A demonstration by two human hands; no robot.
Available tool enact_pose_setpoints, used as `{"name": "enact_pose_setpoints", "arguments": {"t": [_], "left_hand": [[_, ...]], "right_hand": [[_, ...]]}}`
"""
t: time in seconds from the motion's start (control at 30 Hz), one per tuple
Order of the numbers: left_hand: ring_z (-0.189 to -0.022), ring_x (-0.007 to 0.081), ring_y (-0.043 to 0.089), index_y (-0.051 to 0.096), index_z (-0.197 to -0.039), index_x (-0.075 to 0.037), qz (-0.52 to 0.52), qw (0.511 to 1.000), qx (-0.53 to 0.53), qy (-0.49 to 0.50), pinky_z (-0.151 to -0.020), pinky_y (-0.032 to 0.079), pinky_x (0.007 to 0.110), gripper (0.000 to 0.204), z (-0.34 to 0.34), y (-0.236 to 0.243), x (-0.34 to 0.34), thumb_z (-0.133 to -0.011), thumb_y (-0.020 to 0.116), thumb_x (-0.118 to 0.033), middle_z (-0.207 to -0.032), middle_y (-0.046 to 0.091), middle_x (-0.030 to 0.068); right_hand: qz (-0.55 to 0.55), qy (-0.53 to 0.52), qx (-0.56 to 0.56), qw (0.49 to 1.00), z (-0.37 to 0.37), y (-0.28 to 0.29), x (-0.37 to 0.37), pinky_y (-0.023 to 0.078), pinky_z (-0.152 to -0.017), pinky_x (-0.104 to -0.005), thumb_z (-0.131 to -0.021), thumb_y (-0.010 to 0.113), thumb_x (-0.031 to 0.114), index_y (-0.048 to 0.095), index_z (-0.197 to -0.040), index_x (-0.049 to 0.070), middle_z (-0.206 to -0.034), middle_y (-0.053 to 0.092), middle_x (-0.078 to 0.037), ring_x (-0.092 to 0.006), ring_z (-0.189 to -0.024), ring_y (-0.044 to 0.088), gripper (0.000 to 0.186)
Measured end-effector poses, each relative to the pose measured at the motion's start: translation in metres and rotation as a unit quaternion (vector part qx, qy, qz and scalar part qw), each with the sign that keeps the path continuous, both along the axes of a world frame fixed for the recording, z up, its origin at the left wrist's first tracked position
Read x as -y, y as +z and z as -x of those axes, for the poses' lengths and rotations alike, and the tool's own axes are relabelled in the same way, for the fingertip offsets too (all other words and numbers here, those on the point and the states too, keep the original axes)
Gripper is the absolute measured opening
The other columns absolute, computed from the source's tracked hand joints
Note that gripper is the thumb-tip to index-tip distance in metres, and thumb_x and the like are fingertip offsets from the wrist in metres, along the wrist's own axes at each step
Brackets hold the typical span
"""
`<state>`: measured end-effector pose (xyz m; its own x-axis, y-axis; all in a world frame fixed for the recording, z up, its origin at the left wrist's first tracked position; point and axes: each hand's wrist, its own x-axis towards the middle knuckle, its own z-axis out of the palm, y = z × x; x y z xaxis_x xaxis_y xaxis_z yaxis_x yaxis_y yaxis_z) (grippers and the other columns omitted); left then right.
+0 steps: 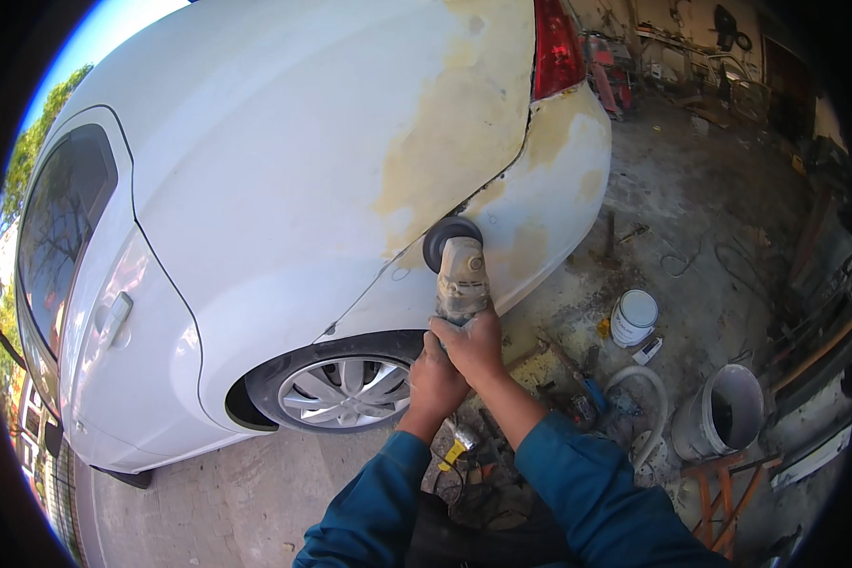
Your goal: The person grinds the rear bumper of a white car with an angle grinder, then mixes and applies body filler with a putty knife, and uses a scraper to smooth the surface. The work is performed in a cluttered garage with tools and containers visible on the floor.
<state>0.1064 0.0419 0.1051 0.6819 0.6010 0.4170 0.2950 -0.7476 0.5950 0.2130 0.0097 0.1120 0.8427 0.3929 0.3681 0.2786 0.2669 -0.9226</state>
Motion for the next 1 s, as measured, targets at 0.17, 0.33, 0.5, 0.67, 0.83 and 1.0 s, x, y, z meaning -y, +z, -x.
{"name": "enact_pose_setpoints", "arguments": {"t": [0.17,0.33,0.5,0.67,0.83,1.0], "left_hand": [[-0.098,0.0554,0.074,0.047,-0.139,0.008,-0.006,1.0,-0.018,-0.016,-0.084,0.06,0.06,0.076,-0.015,0.014,0.0,-0.09,0.084,-0.036,-0.115,0.074,0.0357],[-0.097,0.0553,0.074,0.046,-0.141,0.009,-0.012,0.998,-0.066,-0.016,-0.084,0.06,0.06,0.077,-0.03,0.027,-0.002,-0.09,0.083,-0.037,-0.114,0.075,0.0356],[-0.096,0.0549,0.074,0.045,-0.144,0.009,-0.039,0.999,-0.027,0.0,-0.084,0.06,0.06,0.079,-0.009,0.002,-0.002,-0.091,0.083,-0.036,-0.114,0.075,0.0354],[-0.096,0.0543,0.074,0.045,-0.143,0.008,-0.032,0.998,-0.043,-0.021,-0.083,0.06,0.06,0.077,-0.017,0.01,-0.007,-0.091,0.083,-0.036,-0.114,0.075,0.0349],[-0.098,0.0535,0.075,0.046,-0.139,0.008,-0.022,0.997,-0.067,-0.012,-0.082,0.06,0.059,0.072,-0.027,0.021,-0.003,-0.093,0.082,-0.035,-0.11,0.075,0.0346],[-0.097,0.0546,0.074,0.047,-0.137,0.008,-0.037,0.998,-0.048,-0.009,-0.083,0.06,0.06,0.07,-0.019,0.016,-0.006,-0.093,0.082,-0.034,-0.107,0.075,0.0355]], "right_hand": [[-0.029,0.021,-0.058,0.998,-0.017,0.01,0.005,0.06,-0.093,-0.0461,-0.078,0.09,0.02,0.064,-0.127,-0.004,-0.112,0.077,-0.018,-0.0327,-0.102,0.077,0.061],[-0.099,0.052,-0.114,0.987,-0.03,0.023,0.011,0.06,-0.09,-0.0415,-0.08,0.089,0.013,0.065,-0.127,-0.003,-0.111,0.076,-0.015,-0.0248,-0.101,0.075,0.055],[-0.033,0.044,-0.08,0.995,-0.004,0.012,0.008,0.06,-0.092,-0.0429,-0.079,0.089,0.018,0.063,-0.13,-0.003,-0.112,0.076,-0.016,-0.0276,-0.101,0.075,0.061],[-0.045,0.031,-0.078,0.995,-0.019,0.005,0.002,0.06,-0.093,-0.0439,-0.079,0.089,0.019,0.065,-0.127,-0.003,-0.113,0.077,-0.017,-0.0298,-0.101,0.077,0.058],[-0.082,0.021,-0.094,0.992,-0.028,0.01,0.002,0.06,-0.094,-0.0438,-0.079,0.088,0.017,0.065,-0.128,-0.003,-0.115,0.077,-0.017,-0.0288,-0.103,0.076,0.058],[-0.063,0.03,-0.071,0.995,-0.018,0.012,0.002,0.059,-0.095,-0.0431,-0.079,0.087,0.015,0.064,-0.129,-0.003,-0.115,0.076,-0.015,-0.0271,-0.104,0.075,0.057]]}}
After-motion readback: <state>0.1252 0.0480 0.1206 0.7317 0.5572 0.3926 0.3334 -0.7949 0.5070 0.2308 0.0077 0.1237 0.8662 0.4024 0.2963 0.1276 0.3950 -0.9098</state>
